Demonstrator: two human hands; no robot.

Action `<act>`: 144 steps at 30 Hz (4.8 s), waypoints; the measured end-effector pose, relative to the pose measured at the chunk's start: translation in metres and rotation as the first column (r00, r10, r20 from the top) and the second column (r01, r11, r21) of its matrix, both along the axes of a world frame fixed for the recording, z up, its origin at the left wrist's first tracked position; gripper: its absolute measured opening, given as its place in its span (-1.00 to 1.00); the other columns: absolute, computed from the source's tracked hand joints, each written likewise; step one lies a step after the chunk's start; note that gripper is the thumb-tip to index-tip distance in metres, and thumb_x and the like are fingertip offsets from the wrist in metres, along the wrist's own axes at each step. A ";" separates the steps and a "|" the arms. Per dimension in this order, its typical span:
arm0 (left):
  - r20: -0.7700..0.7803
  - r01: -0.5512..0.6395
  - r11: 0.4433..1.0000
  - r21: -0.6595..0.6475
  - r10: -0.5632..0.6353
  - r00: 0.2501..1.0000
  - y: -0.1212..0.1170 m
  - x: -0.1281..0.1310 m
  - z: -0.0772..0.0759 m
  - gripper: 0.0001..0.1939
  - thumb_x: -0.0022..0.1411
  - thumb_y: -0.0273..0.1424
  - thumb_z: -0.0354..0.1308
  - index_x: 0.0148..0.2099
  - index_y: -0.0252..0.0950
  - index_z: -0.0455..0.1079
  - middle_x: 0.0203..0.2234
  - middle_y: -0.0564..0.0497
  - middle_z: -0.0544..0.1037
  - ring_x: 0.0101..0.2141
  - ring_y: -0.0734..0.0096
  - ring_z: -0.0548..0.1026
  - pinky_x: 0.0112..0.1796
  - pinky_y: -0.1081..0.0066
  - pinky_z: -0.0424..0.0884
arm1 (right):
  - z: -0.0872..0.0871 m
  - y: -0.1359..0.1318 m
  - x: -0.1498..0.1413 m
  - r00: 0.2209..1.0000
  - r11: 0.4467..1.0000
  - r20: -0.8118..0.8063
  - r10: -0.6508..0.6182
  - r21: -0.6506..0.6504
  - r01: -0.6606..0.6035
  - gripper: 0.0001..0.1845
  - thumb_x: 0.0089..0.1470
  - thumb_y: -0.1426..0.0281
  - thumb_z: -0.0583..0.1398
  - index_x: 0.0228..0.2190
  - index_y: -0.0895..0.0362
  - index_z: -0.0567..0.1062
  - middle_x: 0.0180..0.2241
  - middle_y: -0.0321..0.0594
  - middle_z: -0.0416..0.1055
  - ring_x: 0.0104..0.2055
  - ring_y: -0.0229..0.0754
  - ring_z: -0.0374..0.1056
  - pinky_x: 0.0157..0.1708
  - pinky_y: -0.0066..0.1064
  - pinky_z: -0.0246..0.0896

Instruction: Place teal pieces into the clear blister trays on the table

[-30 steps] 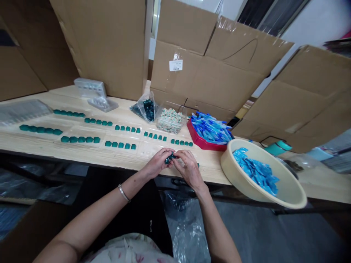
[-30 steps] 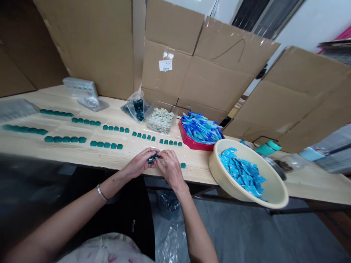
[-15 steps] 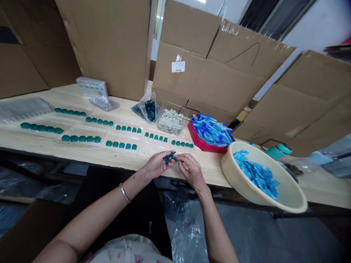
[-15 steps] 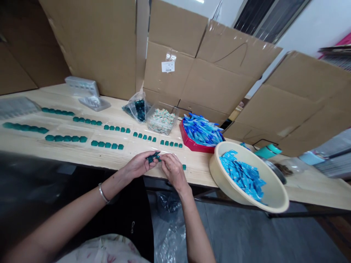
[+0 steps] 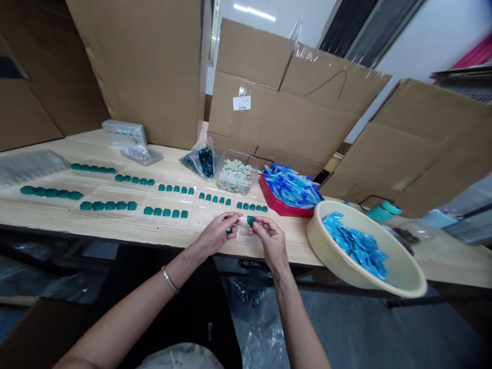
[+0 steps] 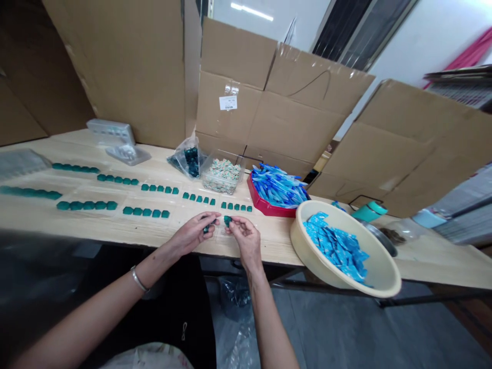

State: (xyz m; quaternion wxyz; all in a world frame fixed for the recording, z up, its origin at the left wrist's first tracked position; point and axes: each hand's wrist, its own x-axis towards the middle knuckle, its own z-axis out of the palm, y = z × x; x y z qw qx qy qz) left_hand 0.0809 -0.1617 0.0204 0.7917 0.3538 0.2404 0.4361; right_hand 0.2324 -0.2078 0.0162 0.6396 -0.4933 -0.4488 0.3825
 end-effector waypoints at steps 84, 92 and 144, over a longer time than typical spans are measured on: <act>-0.425 0.264 0.946 0.186 -0.165 0.890 -0.016 -0.002 -0.006 -0.66 0.01 -0.17 0.20 -0.35 -0.37 0.30 -0.58 0.13 0.30 -0.65 0.71 0.08 -0.63 0.57 -0.05 | 0.013 -0.040 0.051 0.800 0.977 0.580 -0.154 0.210 0.036 -0.83 0.02 0.38 0.22 -0.28 0.02 0.55 -0.23 -0.20 0.47 -0.16 -0.15 0.38 -0.11 -0.26 0.27; -0.340 0.272 0.952 0.144 -0.211 0.916 -0.016 -0.008 -0.004 -0.70 0.06 -0.21 0.18 -0.39 -0.38 0.30 -0.62 0.14 0.26 -0.65 0.70 0.08 -0.63 0.56 -0.06 | -0.008 -0.020 0.082 0.480 0.988 0.870 -0.112 0.150 -0.041 -0.86 0.04 0.36 0.20 -0.32 0.07 0.54 -0.34 -0.18 0.49 -0.23 -0.12 0.36 -0.17 -0.25 0.26; -0.079 0.137 0.990 0.041 -0.134 0.988 -0.014 0.002 -0.012 -0.72 -0.04 -0.32 0.30 -0.34 -0.38 0.35 -0.53 0.08 0.37 -0.50 0.64 0.31 -0.42 0.54 0.20 | -0.007 -0.011 -0.005 0.992 1.000 0.128 -0.019 -0.015 0.021 -0.79 -0.05 0.28 0.24 -0.39 0.15 0.42 -0.50 -0.31 0.38 -0.45 -0.30 0.30 -0.35 -0.41 0.25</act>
